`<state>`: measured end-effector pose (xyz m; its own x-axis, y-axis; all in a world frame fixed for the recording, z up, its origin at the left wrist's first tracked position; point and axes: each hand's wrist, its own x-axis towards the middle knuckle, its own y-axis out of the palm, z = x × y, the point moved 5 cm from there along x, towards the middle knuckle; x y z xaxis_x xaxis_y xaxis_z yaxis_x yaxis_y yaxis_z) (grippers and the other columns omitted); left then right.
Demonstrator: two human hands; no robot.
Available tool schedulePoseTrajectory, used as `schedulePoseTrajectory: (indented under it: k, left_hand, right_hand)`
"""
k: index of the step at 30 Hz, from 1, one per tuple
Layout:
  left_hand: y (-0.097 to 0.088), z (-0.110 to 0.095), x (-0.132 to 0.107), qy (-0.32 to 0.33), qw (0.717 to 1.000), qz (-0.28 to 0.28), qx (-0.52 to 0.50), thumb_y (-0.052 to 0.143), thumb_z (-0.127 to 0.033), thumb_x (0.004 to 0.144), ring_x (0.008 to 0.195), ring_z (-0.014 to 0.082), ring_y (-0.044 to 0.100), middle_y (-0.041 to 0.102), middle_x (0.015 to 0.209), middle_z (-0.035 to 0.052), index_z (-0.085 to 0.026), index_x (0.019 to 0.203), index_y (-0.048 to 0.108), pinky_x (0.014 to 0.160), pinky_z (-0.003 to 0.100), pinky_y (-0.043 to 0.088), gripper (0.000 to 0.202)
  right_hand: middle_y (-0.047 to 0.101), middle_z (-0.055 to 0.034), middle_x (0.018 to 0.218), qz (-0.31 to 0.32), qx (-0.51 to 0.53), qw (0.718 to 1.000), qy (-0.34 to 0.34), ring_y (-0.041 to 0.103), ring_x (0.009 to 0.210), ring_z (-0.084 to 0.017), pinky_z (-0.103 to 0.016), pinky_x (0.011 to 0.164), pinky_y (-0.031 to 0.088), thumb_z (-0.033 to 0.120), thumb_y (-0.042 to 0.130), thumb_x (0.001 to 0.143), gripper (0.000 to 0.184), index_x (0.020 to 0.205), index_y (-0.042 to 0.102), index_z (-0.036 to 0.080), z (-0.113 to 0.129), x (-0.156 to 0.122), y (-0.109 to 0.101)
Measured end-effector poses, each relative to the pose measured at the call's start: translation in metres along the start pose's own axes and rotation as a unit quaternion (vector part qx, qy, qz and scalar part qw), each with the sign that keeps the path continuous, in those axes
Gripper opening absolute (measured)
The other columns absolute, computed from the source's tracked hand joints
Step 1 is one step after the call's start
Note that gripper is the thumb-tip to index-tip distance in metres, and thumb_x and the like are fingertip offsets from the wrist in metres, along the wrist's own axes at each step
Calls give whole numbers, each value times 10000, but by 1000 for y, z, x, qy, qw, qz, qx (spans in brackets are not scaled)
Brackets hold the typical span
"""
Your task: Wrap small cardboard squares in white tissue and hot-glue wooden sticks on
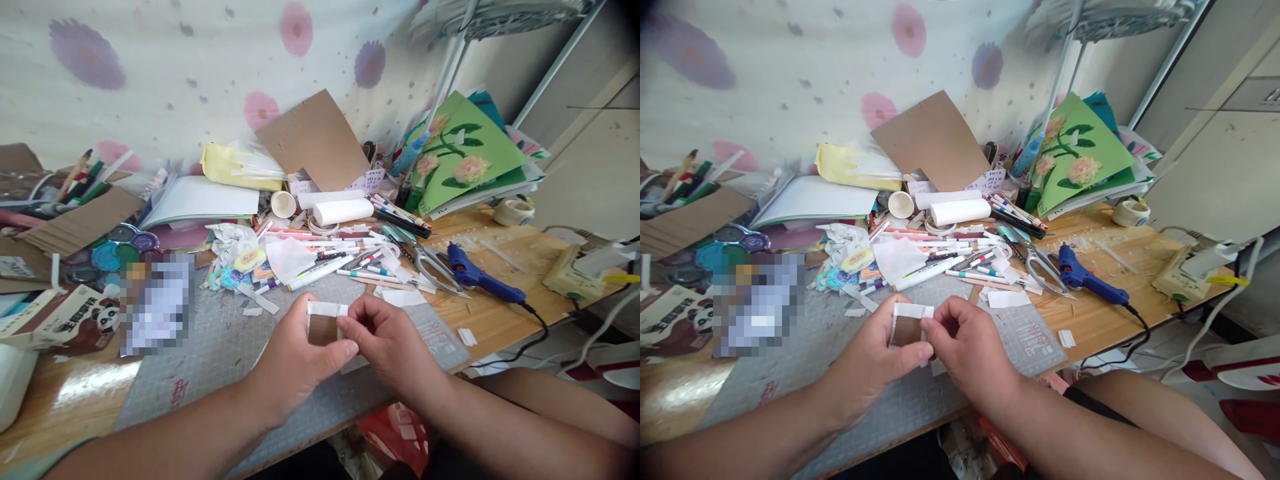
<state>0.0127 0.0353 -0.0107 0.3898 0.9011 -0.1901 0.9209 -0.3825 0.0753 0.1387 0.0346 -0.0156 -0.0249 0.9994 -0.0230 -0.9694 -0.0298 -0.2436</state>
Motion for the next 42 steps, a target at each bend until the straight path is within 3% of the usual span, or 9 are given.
schedulePoseTrajectory:
  k: [5,11,16,21,25,28,31,37,42]
  left_hand:
    - [-1,3,2,-17,1000,-4,24,627,-197,739,618,119,491,548,642,-66,-225,782,417,565,242,376,216]
    - [-2,7,2,-39,997,18,69,562,-105,699,568,124,476,516,573,-77,-238,749,391,522,249,322,223]
    - [-1,5,3,-52,993,20,107,537,-102,688,535,105,413,436,548,-96,-241,731,378,493,234,289,215]
    - [0,-3,3,-11,978,24,205,526,-116,703,502,92,341,343,532,-108,-241,717,362,470,217,262,207]
    - [-1,-9,3,38,948,22,314,533,-94,684,524,95,362,381,547,-102,-234,708,375,493,219,270,212]
    - [-1,-10,2,44,942,26,331,532,-92,684,525,98,378,398,548,-100,-233,717,386,497,218,274,206]
    - [0,-9,3,41,946,29,319,536,-90,685,518,101,391,413,546,-100,-234,737,412,502,217,293,197]
    - [-10,-10,5,70,975,-81,193,655,-126,667,684,136,503,560,747,-43,-225,846,514,607,230,389,249]
    - [-6,2,8,17,999,-43,-26,631,-192,769,792,155,561,619,843,-8,-220,963,526,688,255,448,222]
  right_hand:
    - [530,30,549,52,63,996,21,454,511,-113,-237,503,349,365,579,751,213,650,501,194,0,-1,3]
    - [553,21,644,64,72,995,31,480,560,-113,-245,537,376,339,637,714,169,748,609,176,3,0,-19]
    - [573,13,641,92,30,995,39,490,585,-119,-242,540,367,298,641,669,135,718,625,173,10,4,-20]
    - [526,33,590,103,6,993,57,446,547,-100,-225,507,324,267,600,654,100,648,583,169,13,3,-17]
    - [494,49,556,115,9,991,70,409,522,-88,-221,494,307,231,566,634,60,626,562,172,11,2,-15]
    - [498,49,548,119,20,990,79,421,519,-91,-225,498,317,216,548,633,45,621,554,173,7,3,-14]
    - [501,51,533,121,57,986,96,443,507,-94,-230,503,332,218,561,636,48,623,554,172,3,2,-13]
    - [530,53,565,55,219,965,136,473,471,-79,-230,503,389,246,679,625,133,619,570,171,-3,-2,-15]
    - [564,34,557,29,334,927,169,500,518,-94,-234,540,437,238,734,631,153,632,600,165,-11,-7,-12]
